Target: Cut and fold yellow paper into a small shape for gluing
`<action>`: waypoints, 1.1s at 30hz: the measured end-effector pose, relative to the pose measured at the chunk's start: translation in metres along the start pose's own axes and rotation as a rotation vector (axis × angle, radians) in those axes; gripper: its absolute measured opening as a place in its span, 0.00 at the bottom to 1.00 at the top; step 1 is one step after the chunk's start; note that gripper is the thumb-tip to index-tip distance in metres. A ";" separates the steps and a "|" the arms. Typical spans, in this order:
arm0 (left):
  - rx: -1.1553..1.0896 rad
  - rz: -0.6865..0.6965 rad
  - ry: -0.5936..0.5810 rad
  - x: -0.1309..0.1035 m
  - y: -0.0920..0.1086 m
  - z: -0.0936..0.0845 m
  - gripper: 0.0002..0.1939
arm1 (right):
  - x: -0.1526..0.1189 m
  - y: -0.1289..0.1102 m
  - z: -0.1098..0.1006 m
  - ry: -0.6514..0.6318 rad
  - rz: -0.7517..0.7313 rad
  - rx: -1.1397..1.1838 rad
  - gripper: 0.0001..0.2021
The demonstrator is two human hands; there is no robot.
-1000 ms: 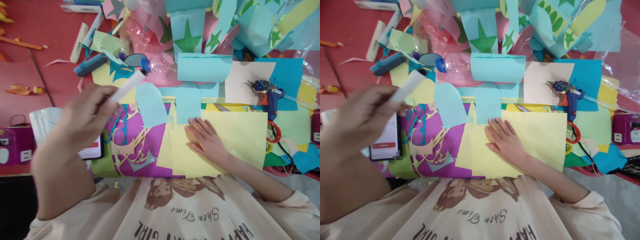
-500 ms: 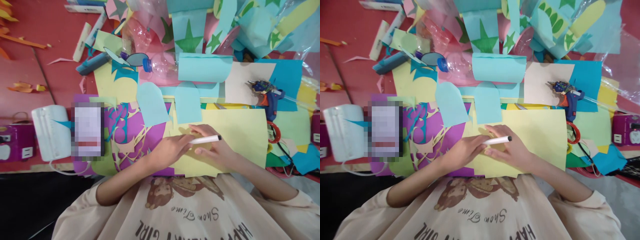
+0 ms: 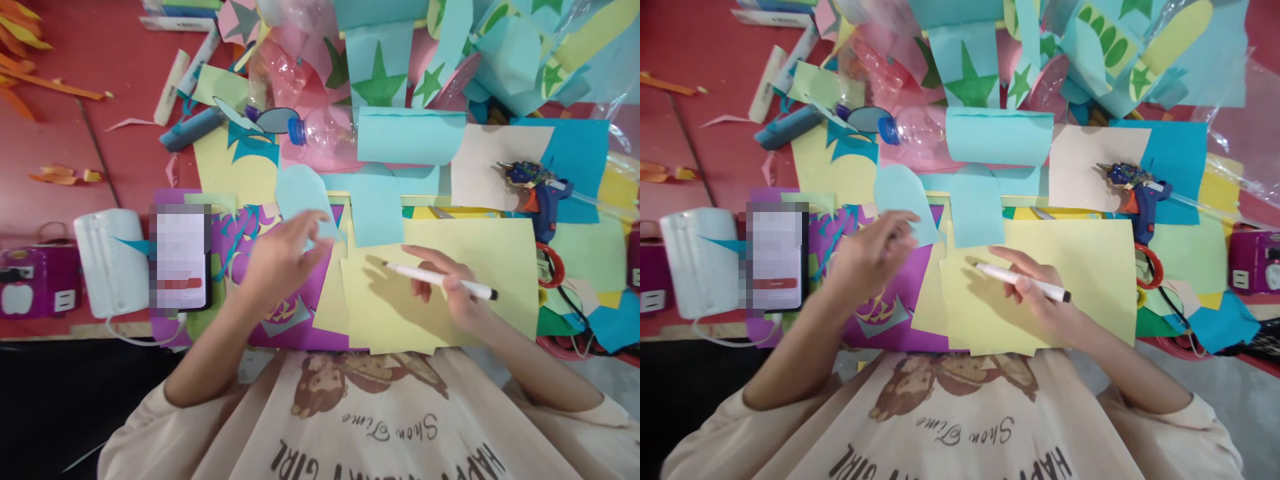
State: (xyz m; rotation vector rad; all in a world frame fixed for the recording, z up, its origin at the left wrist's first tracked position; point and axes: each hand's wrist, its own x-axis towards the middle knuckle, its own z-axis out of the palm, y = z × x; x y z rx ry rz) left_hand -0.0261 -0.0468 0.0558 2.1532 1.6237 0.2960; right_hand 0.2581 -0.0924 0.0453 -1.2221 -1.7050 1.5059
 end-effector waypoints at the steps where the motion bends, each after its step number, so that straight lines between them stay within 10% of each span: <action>1: 0.095 -0.072 0.091 0.005 -0.011 -0.007 0.25 | -0.002 -0.001 -0.004 0.062 -0.020 -0.062 0.22; 6: 0.277 -0.109 0.310 0.016 -0.033 -0.014 0.22 | -0.006 0.001 -0.012 0.189 -0.294 -0.617 0.19; 11: 0.245 0.219 0.175 0.007 0.011 0.013 0.17 | -0.006 0.024 -0.008 0.078 -0.383 -0.938 0.25; 19: 0.333 0.549 -0.081 0.002 0.044 0.061 0.29 | -0.004 0.032 -0.010 0.005 -0.361 -0.957 0.29; 33: 0.366 0.543 -0.063 -0.001 0.035 0.062 0.29 | -0.005 0.034 -0.009 0.018 -0.360 -0.953 0.27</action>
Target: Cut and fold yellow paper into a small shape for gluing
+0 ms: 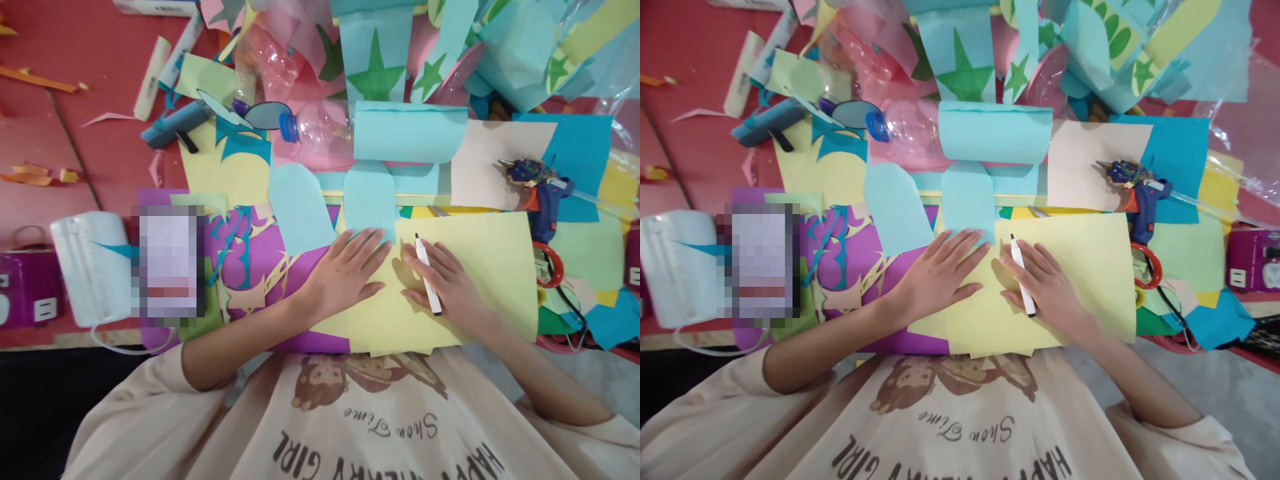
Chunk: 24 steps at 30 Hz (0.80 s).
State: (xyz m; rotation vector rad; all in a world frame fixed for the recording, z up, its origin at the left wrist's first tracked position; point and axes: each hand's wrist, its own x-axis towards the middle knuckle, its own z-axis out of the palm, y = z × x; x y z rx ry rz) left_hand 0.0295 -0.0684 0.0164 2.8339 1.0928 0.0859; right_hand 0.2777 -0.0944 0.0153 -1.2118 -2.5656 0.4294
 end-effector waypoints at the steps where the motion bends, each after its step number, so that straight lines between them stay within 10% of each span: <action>1: -0.006 0.000 0.005 -0.001 0.000 0.000 0.29 | 0.000 0.000 0.000 -0.001 0.000 0.002 0.27; 9: -0.042 -0.006 0.005 0.000 0.001 -0.004 0.27 | 0.007 -0.006 -0.010 -0.021 0.052 0.096 0.27; 16: -0.051 -0.014 0.007 0.006 0.004 -0.006 0.27 | 0.039 0.004 -0.036 -0.033 0.312 0.621 0.17; 24: -0.038 -0.014 0.040 0.006 0.005 -0.002 0.29 | 0.089 0.024 -0.011 0.115 0.515 1.166 0.26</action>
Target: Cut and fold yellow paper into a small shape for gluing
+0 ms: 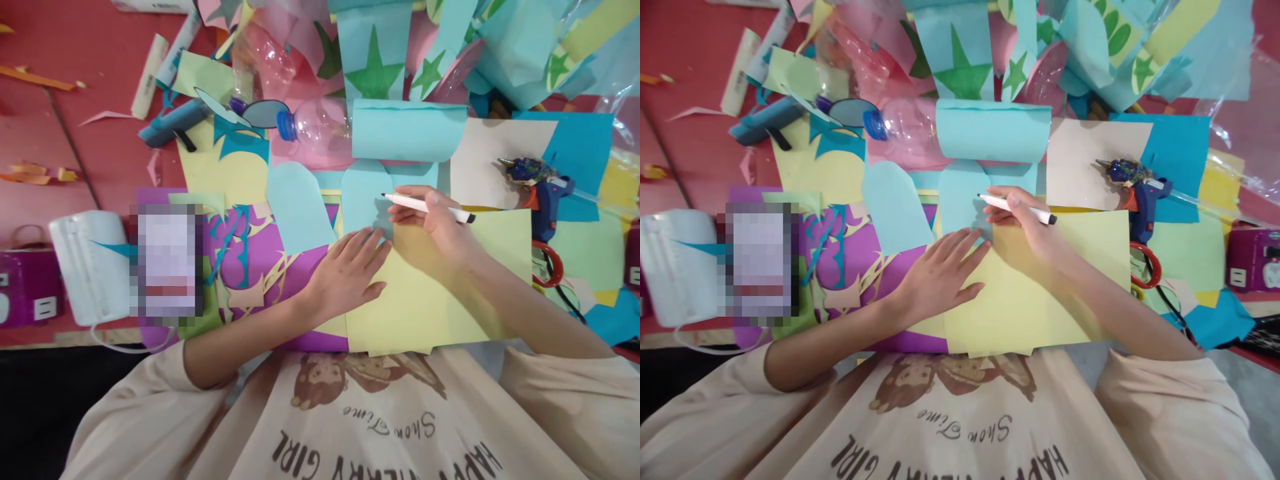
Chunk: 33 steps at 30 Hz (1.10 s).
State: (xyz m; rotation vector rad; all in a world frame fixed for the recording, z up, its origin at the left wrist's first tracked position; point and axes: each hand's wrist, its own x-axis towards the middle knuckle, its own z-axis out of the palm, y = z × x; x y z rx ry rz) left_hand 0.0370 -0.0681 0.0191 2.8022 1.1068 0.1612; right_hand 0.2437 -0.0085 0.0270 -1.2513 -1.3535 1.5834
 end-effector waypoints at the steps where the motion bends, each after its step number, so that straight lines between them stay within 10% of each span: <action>1: -0.001 0.000 0.007 0.000 0.000 0.000 0.29 | 0.001 0.001 0.002 0.008 -0.007 -0.006 0.24; 13: -0.037 -0.026 0.018 0.004 0.001 0.000 0.28 | 0.012 0.001 -0.016 -0.144 0.039 0.014 0.21; 33: 0.018 -0.044 -0.022 0.001 0.003 0.003 0.29 | -0.002 0.003 -0.017 -0.042 -0.163 -0.340 0.18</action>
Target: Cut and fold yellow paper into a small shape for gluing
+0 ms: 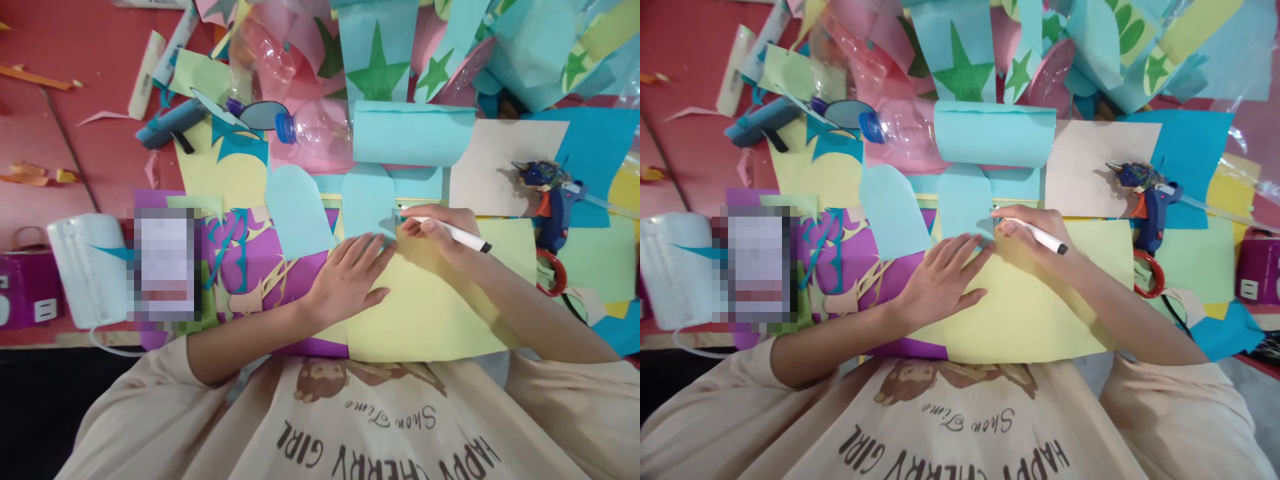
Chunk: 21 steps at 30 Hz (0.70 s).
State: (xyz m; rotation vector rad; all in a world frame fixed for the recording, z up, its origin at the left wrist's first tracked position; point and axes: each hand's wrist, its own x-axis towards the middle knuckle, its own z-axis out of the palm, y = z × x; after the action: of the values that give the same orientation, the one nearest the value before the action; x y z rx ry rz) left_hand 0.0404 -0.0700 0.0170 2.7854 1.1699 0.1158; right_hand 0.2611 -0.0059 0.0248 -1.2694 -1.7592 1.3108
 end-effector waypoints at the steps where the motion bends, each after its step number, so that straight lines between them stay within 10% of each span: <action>1: 0.012 0.006 0.008 0.000 0.000 0.001 0.29 | -0.002 -0.003 -0.001 -0.036 -0.030 -0.078 0.16; 6: 0.059 0.041 0.068 -0.002 -0.002 0.004 0.30 | -0.023 -0.015 -0.008 -0.297 -0.303 -0.578 0.17; 21: 0.048 0.044 0.024 -0.016 -0.008 -0.004 0.28 | -0.054 0.005 0.027 -0.214 -0.380 -0.773 0.30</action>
State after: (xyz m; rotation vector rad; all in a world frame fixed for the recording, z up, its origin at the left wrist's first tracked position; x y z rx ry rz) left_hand 0.0229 -0.0751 0.0199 2.8601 1.1311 0.1274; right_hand 0.2592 -0.0658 0.0152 -1.0878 -2.6444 0.5645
